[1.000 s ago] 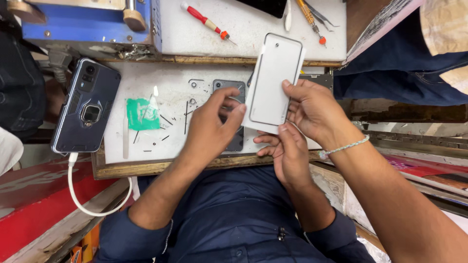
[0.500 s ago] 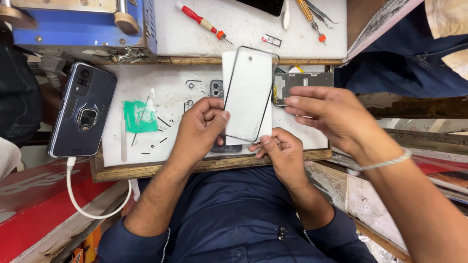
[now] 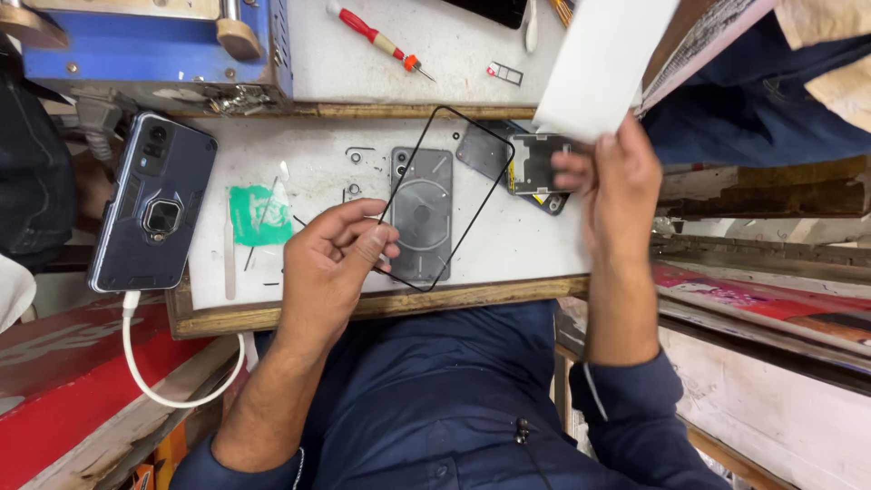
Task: The person assembles a smartphone by placing a circular back component onto the phone body, then attaching a clear back cover. They handle small screws and a plastic pry tool, organizing parts on the workbench. The person also briefly handles a separate phone and a white box.
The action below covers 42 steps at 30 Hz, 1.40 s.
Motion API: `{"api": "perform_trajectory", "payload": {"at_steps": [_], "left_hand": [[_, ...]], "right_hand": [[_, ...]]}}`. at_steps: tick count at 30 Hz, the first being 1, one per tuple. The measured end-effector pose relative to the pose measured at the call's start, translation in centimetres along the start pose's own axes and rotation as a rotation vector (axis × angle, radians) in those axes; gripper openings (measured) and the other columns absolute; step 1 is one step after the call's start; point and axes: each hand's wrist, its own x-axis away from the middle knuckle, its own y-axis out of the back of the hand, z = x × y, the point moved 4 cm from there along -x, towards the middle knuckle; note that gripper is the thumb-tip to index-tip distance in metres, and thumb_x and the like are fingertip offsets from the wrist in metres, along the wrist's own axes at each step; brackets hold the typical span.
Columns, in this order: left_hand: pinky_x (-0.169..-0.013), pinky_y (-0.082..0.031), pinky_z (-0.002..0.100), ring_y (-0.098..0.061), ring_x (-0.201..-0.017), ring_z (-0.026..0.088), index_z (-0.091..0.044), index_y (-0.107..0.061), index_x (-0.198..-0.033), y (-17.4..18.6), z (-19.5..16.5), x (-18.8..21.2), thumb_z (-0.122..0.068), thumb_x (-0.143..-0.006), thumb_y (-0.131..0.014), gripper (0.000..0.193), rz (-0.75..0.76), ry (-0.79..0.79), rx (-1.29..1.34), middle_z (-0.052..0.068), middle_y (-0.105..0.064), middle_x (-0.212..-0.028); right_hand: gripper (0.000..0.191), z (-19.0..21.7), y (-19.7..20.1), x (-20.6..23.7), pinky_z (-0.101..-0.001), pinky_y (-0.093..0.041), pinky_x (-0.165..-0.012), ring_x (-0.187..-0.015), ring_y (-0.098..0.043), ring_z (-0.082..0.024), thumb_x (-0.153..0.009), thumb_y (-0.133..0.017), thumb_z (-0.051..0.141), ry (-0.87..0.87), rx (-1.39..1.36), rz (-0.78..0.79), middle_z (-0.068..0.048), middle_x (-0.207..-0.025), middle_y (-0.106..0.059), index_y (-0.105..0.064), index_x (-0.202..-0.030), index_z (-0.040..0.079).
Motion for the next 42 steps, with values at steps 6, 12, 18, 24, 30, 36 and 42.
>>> {"api": "perform_trajectory", "payload": {"at_steps": [6,12,18,24,30,36,42], "left_hand": [[-0.075,-0.059,0.026,-0.073,-0.088,0.014,0.005,-0.065,-0.126,-0.4,-0.5,1.3,-0.007,-0.099,-0.067,0.029,-0.062,-0.076,-0.055,0.012,-0.077,-0.101],[-0.081,-0.059,0.025,-0.073,-0.091,0.014,0.003,-0.066,-0.126,-1.8,-0.9,1.8,-0.006,-0.099,-0.069,0.028,-0.034,-0.112,-0.125,0.011,-0.078,-0.102],[-0.097,-0.056,0.041,-0.066,-0.119,0.035,-0.002,-0.059,-0.134,-4.3,-3.9,3.6,-0.018,-0.082,-0.084,0.059,-0.119,-0.612,-0.944,0.022,-0.062,-0.134],[-0.09,-0.059,0.037,-0.07,-0.109,0.028,-0.008,-0.049,-0.146,-4.1,-2.1,3.4,-0.022,-0.081,-0.084,0.075,0.002,-0.441,-0.717,0.021,-0.053,-0.146],[-0.075,-0.057,0.038,-0.067,-0.102,0.035,-0.014,-0.033,-0.159,-2.1,0.9,3.3,-0.059,-0.105,-0.051,0.072,0.637,0.145,0.837,0.028,-0.049,-0.151],[-0.07,-0.056,0.036,-0.068,-0.102,0.035,-0.011,-0.033,-0.162,-2.2,2.2,4.8,-0.065,-0.107,-0.043,0.078,0.703,0.193,0.951,0.031,-0.049,-0.15],[-0.07,-0.057,0.038,-0.069,-0.104,0.036,-0.011,-0.032,-0.162,-2.7,2.3,5.3,-0.065,-0.106,-0.043,0.079,0.692,0.217,0.974,0.031,-0.049,-0.149]], "right_hand": [[0.035,2.7,-1.4,3.5,-0.0255,-0.055,-0.068,-0.096,-0.068,-0.013,-0.114,-0.056,0.01,0.274,0.581,0.019,-0.017,-0.126,-0.069,-0.057,-0.147,-0.005],[0.031,-3.3,-4.7,7.8,-0.026,-0.057,-0.067,-0.08,-0.073,-0.016,-0.106,-0.058,0.017,-0.249,0.132,0.405,-0.016,-0.1,-0.076,-0.065,-0.125,-0.006],[0.027,-4.2,-6.2,8.6,-0.0283,-0.06,-0.074,-0.081,-0.071,-0.016,-0.107,-0.057,0.012,-0.235,0.149,0.371,-0.016,-0.097,-0.075,-0.067,-0.123,-0.008],[0.032,-3.5,-6.7,9.7,-0.0272,-0.061,-0.081,-0.09,-0.073,-0.015,-0.106,-0.054,0.016,-0.184,0.061,0.485,-0.012,-0.105,-0.076,-0.063,-0.129,-0.004],[0.022,-3.8,-5.1,10.1,-0.0252,-0.058,-0.072,-0.078,-0.069,-0.013,-0.107,-0.061,0.013,-0.083,0.05,0.335,-0.013,-0.096,-0.074,-0.068,-0.117,-0.006],[0.019,-4.2,-5.4,10.9,-0.0245,-0.058,-0.075,-0.082,-0.069,-0.012,-0.105,-0.065,0.011,-0.093,0.024,0.422,-0.013,-0.097,-0.073,-0.067,-0.114,-0.006],[0.021,-4.4,-5.9,11.1,-0.0261,-0.061,-0.072,-0.082,-0.072,-0.013,-0.104,-0.067,0.014,-0.202,-0.082,0.468,-0.013,-0.097,-0.073,-0.065,-0.11,-0.006]]}}
